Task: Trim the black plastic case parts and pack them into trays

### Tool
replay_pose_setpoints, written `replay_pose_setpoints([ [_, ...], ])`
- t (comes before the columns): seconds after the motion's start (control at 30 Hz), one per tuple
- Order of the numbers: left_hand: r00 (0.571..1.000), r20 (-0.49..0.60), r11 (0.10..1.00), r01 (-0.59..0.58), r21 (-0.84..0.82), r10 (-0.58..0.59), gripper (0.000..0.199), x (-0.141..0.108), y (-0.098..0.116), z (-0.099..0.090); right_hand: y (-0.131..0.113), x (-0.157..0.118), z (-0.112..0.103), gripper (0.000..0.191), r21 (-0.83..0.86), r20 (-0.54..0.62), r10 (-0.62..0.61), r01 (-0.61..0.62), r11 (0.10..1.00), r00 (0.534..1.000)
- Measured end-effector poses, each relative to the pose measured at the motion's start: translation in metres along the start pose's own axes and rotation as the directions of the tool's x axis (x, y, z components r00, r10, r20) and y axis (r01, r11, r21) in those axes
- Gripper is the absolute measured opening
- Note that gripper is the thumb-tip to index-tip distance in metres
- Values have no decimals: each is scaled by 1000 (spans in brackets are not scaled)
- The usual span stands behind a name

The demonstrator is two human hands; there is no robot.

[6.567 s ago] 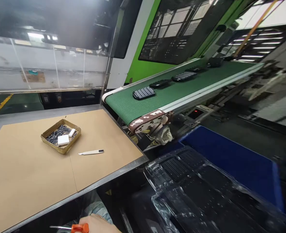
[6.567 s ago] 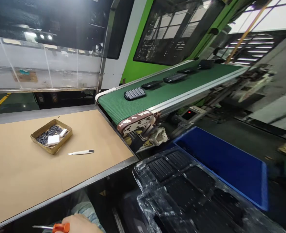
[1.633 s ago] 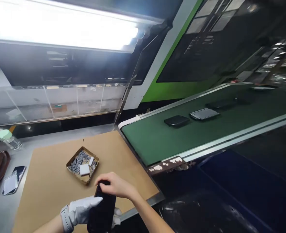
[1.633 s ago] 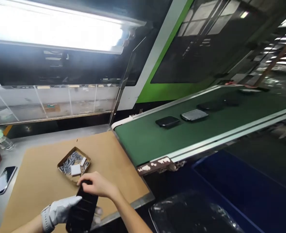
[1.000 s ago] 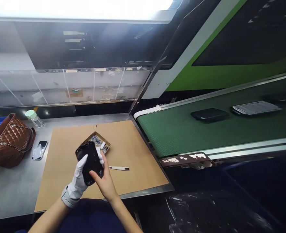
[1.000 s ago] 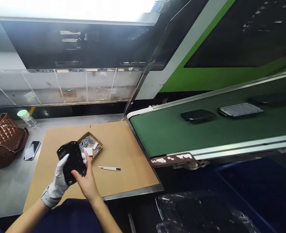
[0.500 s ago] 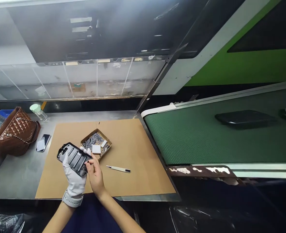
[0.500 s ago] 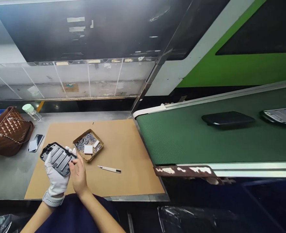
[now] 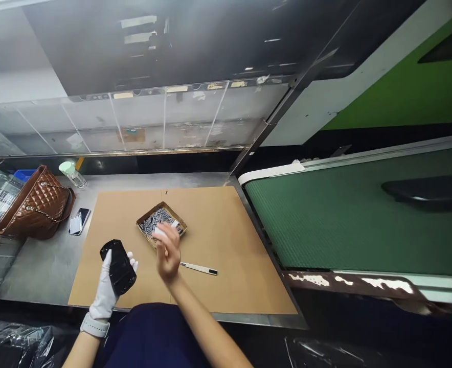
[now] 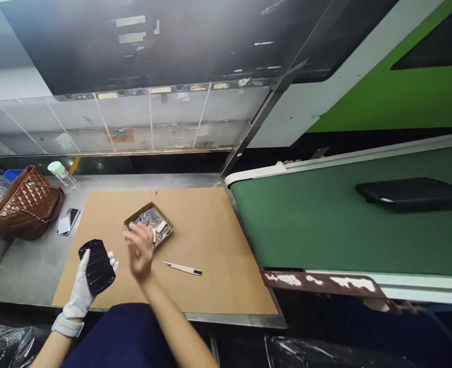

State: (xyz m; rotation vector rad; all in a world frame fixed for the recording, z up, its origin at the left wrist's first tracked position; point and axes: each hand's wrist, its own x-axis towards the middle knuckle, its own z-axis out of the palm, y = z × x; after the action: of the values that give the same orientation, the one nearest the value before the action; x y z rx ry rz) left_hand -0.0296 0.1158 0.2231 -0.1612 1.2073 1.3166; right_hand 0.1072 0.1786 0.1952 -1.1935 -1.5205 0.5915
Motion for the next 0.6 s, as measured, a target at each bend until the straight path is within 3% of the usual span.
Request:
replay_pose_setpoints([
  [0.07,995,102,999,0,-48,5,37,-1,12,-11,36,21,-3,27,-62,21,140,-138,988,990],
  [0.13,967,251,994,-3,-113,32,41,-6,22,-19,75,24,-15,30,-112,32,256,-252,961,966],
  [0.2,918,390,986,2,-168,64,47,-11,28,-23,108,6,-35,29,-173,41,379,-367,914,925],
  [0.3,837,539,977,25,-211,95,59,-19,29,-21,137,-44,-71,30,-249,45,504,-479,842,863],
  [0.4,831,555,979,74,-190,45,64,-23,27,-9,148,-84,-93,35,-271,56,565,-532,802,823],
  [0.47,845,534,979,119,-166,-12,68,-25,26,2,146,-96,-96,37,-255,70,584,-551,794,809],
  [0.53,862,503,976,157,-153,-60,67,-27,24,15,132,-98,-91,44,-223,85,594,-566,794,800],
  [0.6,883,466,975,146,-166,-53,62,-31,20,27,101,-91,-85,52,-182,103,591,-569,802,800],
])
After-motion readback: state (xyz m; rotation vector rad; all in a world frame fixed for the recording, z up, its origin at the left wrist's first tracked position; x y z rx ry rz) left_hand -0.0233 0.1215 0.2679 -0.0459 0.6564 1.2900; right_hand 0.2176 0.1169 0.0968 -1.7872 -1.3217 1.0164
